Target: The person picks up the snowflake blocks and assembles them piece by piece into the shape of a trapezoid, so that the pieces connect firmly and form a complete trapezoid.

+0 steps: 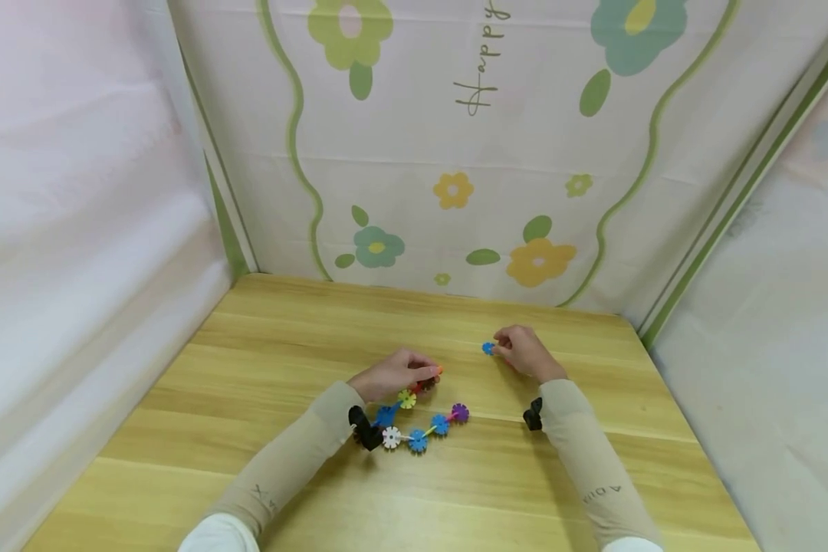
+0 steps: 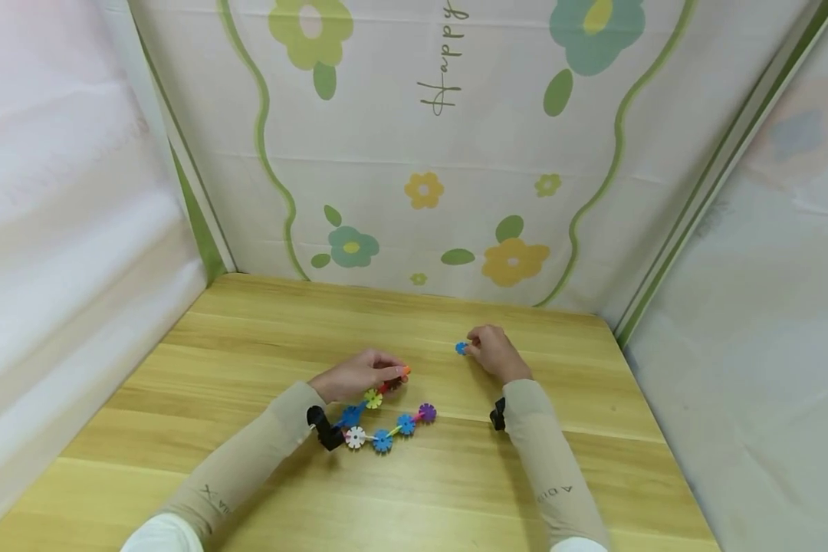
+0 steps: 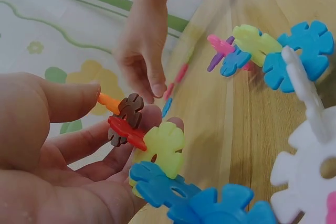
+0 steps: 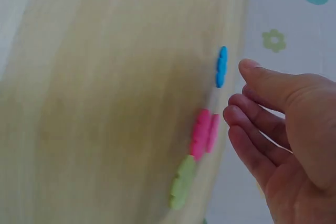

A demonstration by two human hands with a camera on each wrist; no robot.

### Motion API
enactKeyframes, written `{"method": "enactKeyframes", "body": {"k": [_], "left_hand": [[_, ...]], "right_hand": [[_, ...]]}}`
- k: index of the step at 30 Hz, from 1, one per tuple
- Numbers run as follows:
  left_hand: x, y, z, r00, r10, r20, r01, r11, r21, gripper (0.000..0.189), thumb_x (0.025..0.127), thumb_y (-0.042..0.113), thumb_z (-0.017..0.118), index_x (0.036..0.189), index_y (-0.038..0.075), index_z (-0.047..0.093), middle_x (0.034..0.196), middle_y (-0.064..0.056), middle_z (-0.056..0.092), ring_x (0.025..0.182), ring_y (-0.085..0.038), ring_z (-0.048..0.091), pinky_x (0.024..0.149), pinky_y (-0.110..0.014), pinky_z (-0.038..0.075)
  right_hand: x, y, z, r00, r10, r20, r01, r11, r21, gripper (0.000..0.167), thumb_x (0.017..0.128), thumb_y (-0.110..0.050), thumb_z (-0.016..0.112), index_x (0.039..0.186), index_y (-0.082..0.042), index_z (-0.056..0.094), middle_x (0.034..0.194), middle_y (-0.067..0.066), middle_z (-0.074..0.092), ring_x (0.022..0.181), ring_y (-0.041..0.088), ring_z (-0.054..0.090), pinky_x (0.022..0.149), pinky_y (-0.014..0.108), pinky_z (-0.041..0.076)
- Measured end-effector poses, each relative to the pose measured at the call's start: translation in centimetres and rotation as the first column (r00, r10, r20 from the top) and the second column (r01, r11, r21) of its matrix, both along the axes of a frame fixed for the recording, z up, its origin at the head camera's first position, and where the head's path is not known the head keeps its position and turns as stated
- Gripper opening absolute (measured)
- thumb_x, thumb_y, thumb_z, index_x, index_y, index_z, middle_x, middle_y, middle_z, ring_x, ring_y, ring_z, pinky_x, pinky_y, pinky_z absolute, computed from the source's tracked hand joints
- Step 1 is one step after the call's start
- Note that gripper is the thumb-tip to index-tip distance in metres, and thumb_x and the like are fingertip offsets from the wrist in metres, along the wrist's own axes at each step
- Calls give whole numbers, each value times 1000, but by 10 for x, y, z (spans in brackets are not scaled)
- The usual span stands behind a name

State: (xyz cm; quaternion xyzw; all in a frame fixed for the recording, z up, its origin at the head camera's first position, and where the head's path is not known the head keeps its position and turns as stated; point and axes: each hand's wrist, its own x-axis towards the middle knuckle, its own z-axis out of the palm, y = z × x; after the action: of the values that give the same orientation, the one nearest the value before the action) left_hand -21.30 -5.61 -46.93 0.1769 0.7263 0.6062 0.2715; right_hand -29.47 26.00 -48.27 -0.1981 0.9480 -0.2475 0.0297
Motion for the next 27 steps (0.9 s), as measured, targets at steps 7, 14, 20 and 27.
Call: {"method": "enactKeyframes", "body": {"k": [7,14,20,27], "left_hand": [[0,2,-1,1000,-19,22,18,999,28,37,112,21,54,121,-12,68,112,-32,67,79,-23,53,70,-29,50],[-1,4,-1,1000,-1,31,0,1000,19,38,112,21,54,122,-12,68,114,-35,66,77,-23,53,68,-28,49],[-2,4,-4,999,0,54,-2,1000,29,38,112,21,54,123,-13,68,116,-38,64,78,-24,53,69,-29,50],[-2,5,-4,998,-8,68,3,998,70,38,112,20,53,122,-16,65,103,-29,63,76,-26,50,69,-31,48]], "right_hand": [[-3,-1,-12,999,-39,27,38,999,21,30,103,-22,71,120,3,74,107,17,68,97,28,60,90,50,55],[-4,-10,-13,994,-85,75,91,993,-81,12,99,-13,75,103,-3,70,101,12,72,92,23,67,87,41,58],[11,-22,-5,991,-110,70,122,975,-188,7,100,-14,74,104,-8,74,96,7,75,86,18,69,79,32,59],[35,-37,11,985,-80,151,129,927,-351,11,100,-16,75,107,-8,76,97,9,75,90,29,71,76,34,60]]}}
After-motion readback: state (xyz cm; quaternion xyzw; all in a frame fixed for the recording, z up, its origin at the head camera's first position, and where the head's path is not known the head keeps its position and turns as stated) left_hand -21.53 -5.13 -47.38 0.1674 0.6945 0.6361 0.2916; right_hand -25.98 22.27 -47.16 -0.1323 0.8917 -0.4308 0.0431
